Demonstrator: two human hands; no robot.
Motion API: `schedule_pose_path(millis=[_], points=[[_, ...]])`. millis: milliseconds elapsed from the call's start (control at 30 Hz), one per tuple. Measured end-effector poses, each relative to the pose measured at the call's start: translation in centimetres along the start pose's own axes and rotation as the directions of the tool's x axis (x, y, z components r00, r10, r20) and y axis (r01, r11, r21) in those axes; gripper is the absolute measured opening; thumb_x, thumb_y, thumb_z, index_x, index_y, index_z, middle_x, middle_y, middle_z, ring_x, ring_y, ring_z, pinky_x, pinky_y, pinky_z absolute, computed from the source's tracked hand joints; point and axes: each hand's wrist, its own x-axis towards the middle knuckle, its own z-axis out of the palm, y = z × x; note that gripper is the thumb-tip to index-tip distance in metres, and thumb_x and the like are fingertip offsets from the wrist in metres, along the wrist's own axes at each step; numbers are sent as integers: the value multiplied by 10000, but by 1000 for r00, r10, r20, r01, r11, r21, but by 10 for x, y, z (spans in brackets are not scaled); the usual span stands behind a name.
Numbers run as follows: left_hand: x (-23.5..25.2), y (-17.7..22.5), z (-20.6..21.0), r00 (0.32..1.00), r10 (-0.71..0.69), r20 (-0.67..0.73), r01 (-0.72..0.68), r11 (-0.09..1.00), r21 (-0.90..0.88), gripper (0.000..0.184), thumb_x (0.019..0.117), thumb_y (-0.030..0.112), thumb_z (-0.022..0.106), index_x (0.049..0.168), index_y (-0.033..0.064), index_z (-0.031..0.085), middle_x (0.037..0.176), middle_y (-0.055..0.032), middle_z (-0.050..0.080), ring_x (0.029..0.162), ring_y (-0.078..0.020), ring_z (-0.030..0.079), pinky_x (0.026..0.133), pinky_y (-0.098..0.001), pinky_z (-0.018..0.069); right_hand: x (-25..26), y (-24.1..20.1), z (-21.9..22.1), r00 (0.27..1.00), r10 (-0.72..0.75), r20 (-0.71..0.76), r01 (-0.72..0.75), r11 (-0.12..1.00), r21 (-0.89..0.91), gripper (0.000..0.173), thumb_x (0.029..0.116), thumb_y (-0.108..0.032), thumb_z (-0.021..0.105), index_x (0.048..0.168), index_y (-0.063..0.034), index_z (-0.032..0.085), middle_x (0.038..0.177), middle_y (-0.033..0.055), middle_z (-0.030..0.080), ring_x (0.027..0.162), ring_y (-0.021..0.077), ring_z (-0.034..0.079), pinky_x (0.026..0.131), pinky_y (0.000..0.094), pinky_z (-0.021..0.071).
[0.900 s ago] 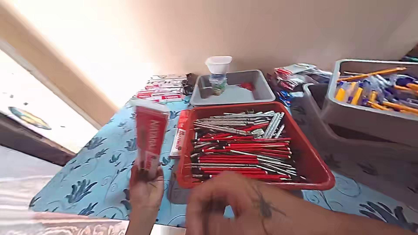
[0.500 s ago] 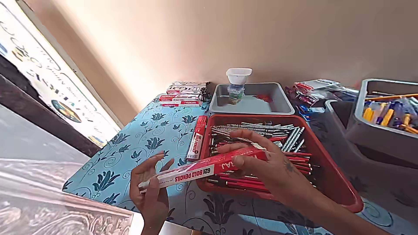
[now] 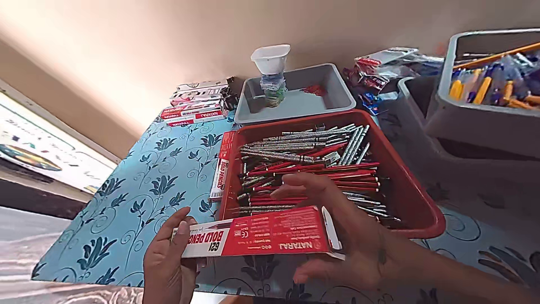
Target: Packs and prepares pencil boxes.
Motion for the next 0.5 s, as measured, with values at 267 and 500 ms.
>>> schedule_pose_path(millis=[267, 500], points=[[10, -24, -14, 998, 62, -29, -64, 994, -89, 231, 1072, 169, 446, 1222, 107, 611, 892, 88, 720, 752, -26, 716, 618, -192, 615, -3, -4, 5, 996, 88, -20, -78, 950, 302, 660, 1040, -301, 587, 1512, 80, 325, 1431, 166, 560, 1234, 121, 625, 1016, 260, 557], [11, -28, -18, 996, 86, -23, -87, 995, -47, 240, 1072, 150, 423, 1217, 131, 614, 908, 115, 717, 773, -3, 707, 642, -184, 610, -5, -2, 4, 989, 132, -68, -108, 952, 287, 373, 1015, -106, 512, 1343, 69, 551, 1313, 125, 645, 1140, 77, 659, 931, 207, 573]])
